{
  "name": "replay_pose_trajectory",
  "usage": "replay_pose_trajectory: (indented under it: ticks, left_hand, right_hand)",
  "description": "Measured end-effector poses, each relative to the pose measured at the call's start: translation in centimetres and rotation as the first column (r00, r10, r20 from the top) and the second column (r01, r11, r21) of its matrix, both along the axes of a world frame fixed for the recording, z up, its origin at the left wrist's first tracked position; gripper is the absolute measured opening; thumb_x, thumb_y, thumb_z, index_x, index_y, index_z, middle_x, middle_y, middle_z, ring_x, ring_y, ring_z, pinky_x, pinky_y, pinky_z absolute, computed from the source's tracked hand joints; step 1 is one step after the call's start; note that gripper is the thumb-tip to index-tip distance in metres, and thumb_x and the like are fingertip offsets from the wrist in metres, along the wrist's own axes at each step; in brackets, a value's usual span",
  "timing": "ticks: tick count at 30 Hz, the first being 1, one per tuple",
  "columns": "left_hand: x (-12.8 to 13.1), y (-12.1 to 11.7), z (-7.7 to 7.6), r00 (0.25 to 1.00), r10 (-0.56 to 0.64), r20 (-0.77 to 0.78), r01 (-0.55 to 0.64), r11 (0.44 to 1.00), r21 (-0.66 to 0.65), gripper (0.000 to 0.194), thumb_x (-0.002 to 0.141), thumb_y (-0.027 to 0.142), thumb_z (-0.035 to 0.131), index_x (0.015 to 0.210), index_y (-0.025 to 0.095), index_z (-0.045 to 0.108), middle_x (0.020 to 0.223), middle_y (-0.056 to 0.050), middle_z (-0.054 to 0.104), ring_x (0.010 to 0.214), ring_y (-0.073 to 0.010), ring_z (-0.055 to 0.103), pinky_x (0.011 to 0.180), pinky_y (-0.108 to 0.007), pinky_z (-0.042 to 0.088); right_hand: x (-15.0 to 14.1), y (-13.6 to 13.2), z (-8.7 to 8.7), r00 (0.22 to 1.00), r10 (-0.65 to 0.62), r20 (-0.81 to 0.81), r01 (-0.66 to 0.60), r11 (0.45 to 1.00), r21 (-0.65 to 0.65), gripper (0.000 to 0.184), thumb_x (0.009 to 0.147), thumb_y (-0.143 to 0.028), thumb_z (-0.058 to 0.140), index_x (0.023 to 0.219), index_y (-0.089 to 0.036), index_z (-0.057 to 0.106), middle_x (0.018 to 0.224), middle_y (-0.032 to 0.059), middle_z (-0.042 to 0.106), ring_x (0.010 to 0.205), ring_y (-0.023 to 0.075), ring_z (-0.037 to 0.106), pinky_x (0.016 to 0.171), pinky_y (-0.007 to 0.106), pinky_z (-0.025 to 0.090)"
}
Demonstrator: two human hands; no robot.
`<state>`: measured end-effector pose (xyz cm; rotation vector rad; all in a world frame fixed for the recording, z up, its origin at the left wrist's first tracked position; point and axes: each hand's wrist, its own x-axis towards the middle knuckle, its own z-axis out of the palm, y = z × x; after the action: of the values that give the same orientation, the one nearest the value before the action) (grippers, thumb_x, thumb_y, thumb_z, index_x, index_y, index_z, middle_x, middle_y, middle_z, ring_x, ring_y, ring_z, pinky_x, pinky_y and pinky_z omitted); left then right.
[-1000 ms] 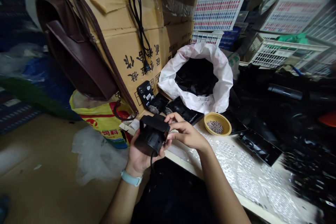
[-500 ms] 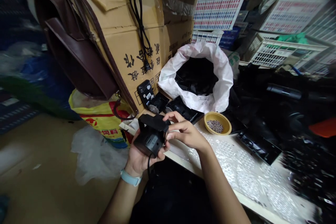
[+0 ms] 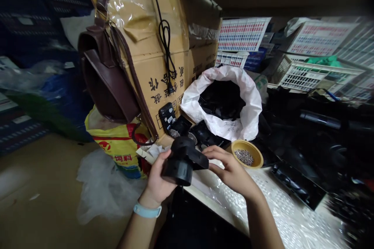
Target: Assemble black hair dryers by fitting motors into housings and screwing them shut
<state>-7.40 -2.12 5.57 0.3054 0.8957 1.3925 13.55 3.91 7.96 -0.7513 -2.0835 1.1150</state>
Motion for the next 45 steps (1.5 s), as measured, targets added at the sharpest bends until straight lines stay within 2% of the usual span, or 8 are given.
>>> replay_pose_trajectory:
  ticks: [3,6,8,14,18,23,35,45]
  left_hand:
    - [1.1,0.2,-0.3,0.99,-0.018,-0.142,0.024,0.999,0.034,0.026,0.083,0.038,0.062,0.097,0.019,0.072,0.094,-0.005,0.076,0.1,-0.027,0.068,0.093,-0.04,0.051]
    - [2.3,0.1,-0.9,0.947,-0.013,-0.32,0.036,0.997,0.066,0.041,0.081,0.039,0.068,0.118,0.021,0.066,0.123,-0.005,0.069,0.128,-0.0281,0.052,0.11,-0.037,0.037]
    - [3.0,0.0,-1.3,0.9,-0.006,-0.436,0.03,0.998,0.048,0.056,0.08,0.041,0.071,0.131,0.023,0.058,0.141,-0.004,0.057,0.14,-0.0274,0.038,0.117,-0.034,0.024]
    - [3.7,0.5,-2.9,0.787,-0.061,-0.614,0.024,0.997,-0.069,0.089,0.082,0.054,0.066,0.153,0.019,0.025,0.162,-0.012,0.021,0.15,-0.0324,0.012,0.121,-0.045,0.006]
    - [3.5,0.5,-3.8,0.708,0.041,-0.705,0.118,0.977,0.176,0.071,0.085,0.042,0.063,0.148,0.027,0.033,0.158,-0.006,0.033,0.146,-0.0247,0.027,0.12,-0.041,0.019]
    - [3.4,0.7,-4.0,0.64,0.139,-0.756,0.125,0.952,0.28,0.029,0.08,0.032,0.065,0.108,0.024,0.067,0.14,-0.01,0.053,0.139,-0.0319,0.038,0.117,-0.05,0.023]
    - [5.2,0.8,-5.6,0.62,0.342,-0.706,-0.039,0.912,0.408,0.016,0.084,0.035,0.064,0.095,0.023,0.062,0.139,-0.01,0.047,0.132,-0.0302,0.044,0.112,-0.05,0.029]
    - [3.7,2.0,-4.1,0.645,0.155,-0.748,0.181,0.92,0.346,0.017,0.076,0.028,0.068,0.093,0.026,0.07,0.141,-0.008,0.045,0.137,-0.0301,0.04,0.115,-0.048,0.027]
  right_hand:
    - [2.1,1.1,0.3,0.9,-0.325,0.291,0.282,0.942,0.18,0.024,0.096,-0.021,0.046,0.105,-0.022,0.068,0.111,0.0083,0.065,0.103,0.0204,0.062,0.089,0.031,0.047]
    - [4.5,3.4,-0.3,0.555,-0.558,0.616,0.486,0.819,0.304,0.029,0.093,-0.016,0.043,0.102,-0.017,0.07,0.107,0.0136,0.067,0.096,0.0236,0.064,0.079,0.031,0.047]
    - [5.7,5.0,-0.9,0.414,-0.54,0.733,0.521,0.801,0.296,0.028,0.09,-0.016,0.044,0.091,-0.014,0.072,0.096,0.0171,0.07,0.082,0.026,0.066,0.066,0.032,0.044]
    - [6.3,7.2,-2.3,0.311,-0.437,0.844,0.475,0.841,0.261,0.024,0.081,-0.017,0.054,0.094,-0.019,0.073,0.102,0.0139,0.072,0.091,0.0285,0.068,0.065,0.029,0.04]
    - [5.7,7.0,-2.1,0.277,-0.413,0.868,0.44,0.857,0.268,0.033,0.079,-0.011,0.049,0.102,-0.02,0.072,0.112,0.0131,0.071,0.103,0.0306,0.066,0.073,0.033,0.04]
    - [5.5,6.7,-1.9,0.266,-0.4,0.877,0.411,0.87,0.272,0.035,0.076,-0.008,0.046,0.096,-0.023,0.07,0.108,0.0091,0.073,0.106,0.0283,0.065,0.078,0.035,0.038]
    - [5.9,6.9,-2.2,0.298,-0.405,0.864,0.395,0.877,0.275,0.034,0.076,-0.008,0.047,0.093,-0.024,0.071,0.105,0.0078,0.073,0.103,0.0282,0.065,0.076,0.034,0.036]
    - [6.0,6.6,-2.7,0.358,-0.51,0.782,0.456,0.827,0.33,0.018,0.077,-0.008,0.051,0.079,-0.019,0.066,0.087,0.0103,0.07,0.086,0.0255,0.065,0.068,0.03,0.033]
